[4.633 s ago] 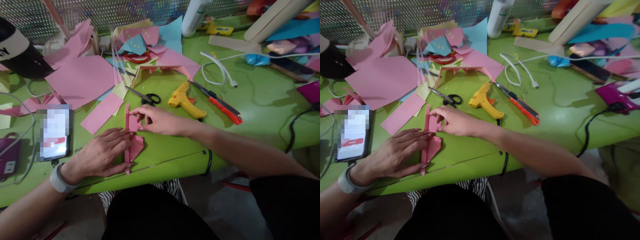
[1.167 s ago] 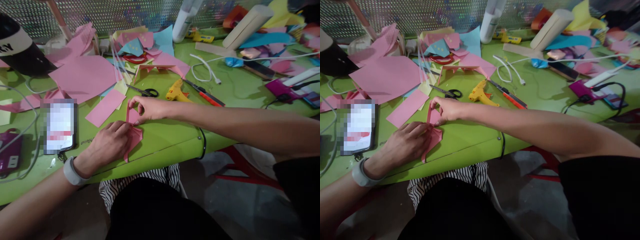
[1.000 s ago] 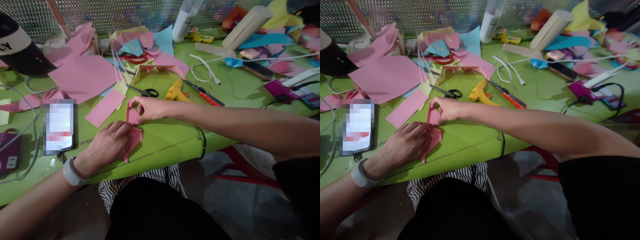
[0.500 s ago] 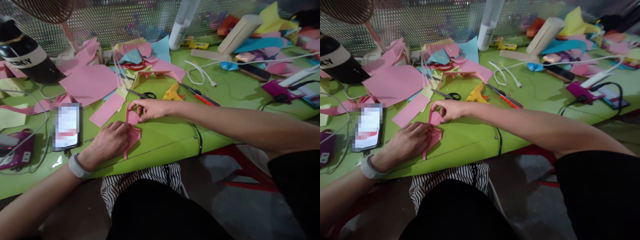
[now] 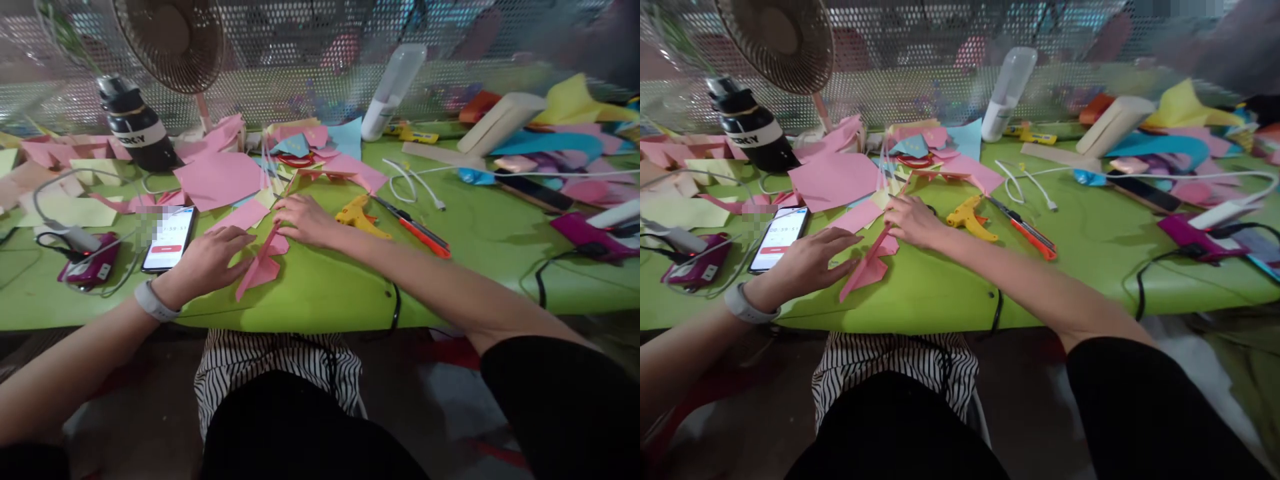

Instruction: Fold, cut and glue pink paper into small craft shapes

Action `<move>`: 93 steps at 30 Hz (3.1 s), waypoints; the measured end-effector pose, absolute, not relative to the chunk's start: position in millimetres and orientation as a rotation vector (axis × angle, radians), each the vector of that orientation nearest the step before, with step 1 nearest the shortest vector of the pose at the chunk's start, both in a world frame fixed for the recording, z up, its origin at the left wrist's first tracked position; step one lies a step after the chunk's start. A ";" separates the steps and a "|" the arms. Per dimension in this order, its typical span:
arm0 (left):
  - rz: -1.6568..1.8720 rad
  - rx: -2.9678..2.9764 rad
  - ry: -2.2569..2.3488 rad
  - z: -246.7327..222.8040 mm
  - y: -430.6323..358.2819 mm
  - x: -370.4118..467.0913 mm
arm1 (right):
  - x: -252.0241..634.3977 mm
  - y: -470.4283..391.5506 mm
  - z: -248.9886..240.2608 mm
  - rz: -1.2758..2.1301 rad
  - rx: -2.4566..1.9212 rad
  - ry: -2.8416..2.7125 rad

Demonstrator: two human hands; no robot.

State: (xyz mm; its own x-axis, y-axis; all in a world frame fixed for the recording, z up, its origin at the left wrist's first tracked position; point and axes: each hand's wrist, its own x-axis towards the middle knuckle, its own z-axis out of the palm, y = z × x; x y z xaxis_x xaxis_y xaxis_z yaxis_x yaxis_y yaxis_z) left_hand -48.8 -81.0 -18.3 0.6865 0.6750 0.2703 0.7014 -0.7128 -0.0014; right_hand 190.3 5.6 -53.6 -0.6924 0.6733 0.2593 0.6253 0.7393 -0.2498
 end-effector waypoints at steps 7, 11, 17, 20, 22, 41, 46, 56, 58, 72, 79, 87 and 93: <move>-0.533 -2.856 -1.495 -23.9 -86.4 -47.4 | 193.0 3.1 -57.7 0.219 -0.866 -2.558; -0.655 -2.840 -1.826 -16.4 -80.4 -46.7 | 200.2 -10.5 -61.5 0.294 -0.885 -2.453; -0.361 -3.149 -1.920 1.2 -56.4 -50.4 | 209.9 -27.5 -67.5 0.277 -0.899 -2.395; -0.224 -3.337 -1.895 1.6 -40.7 -51.7 | 211.0 -30.1 -67.0 0.246 -0.927 -2.332; -0.151 -3.418 -1.902 -2.4 -30.5 -52.2 | 212.2 -29.8 -66.9 0.203 -0.938 -2.309; -0.114 -3.581 -1.639 -22.4 -17.8 -35.2 | 208.1 -37.2 -58.2 0.111 -0.855 -2.360; -0.104 -3.527 -1.624 -19.3 -27.2 -32.1 | 203.7 -38.3 -58.6 0.214 -0.989 -2.474; -0.257 -3.475 -1.640 -22.3 -30.6 -28.7 | 207.9 -35.8 -60.9 0.518 -1.045 -2.331; -0.285 -3.494 -1.657 -25.7 -29.9 -27.3 | 207.9 -34.9 -60.6 0.507 -1.067 -2.325; -0.311 -3.518 -1.733 -27.4 -30.2 -28.1 | 207.4 -35.4 -62.9 0.844 -1.064 -2.148; -0.463 -3.593 -1.787 -32.3 -26.5 -31.8 | 209.1 -35.6 -61.7 0.913 -1.056 -2.141; -0.480 -3.680 -1.696 -34.0 -26.2 -32.6 | 210.5 -41.6 -55.9 0.766 -1.018 -2.325; -0.477 -3.583 -1.534 -27.7 -31.4 -24.8 | 211.5 -42.3 -52.3 0.677 -1.010 -2.439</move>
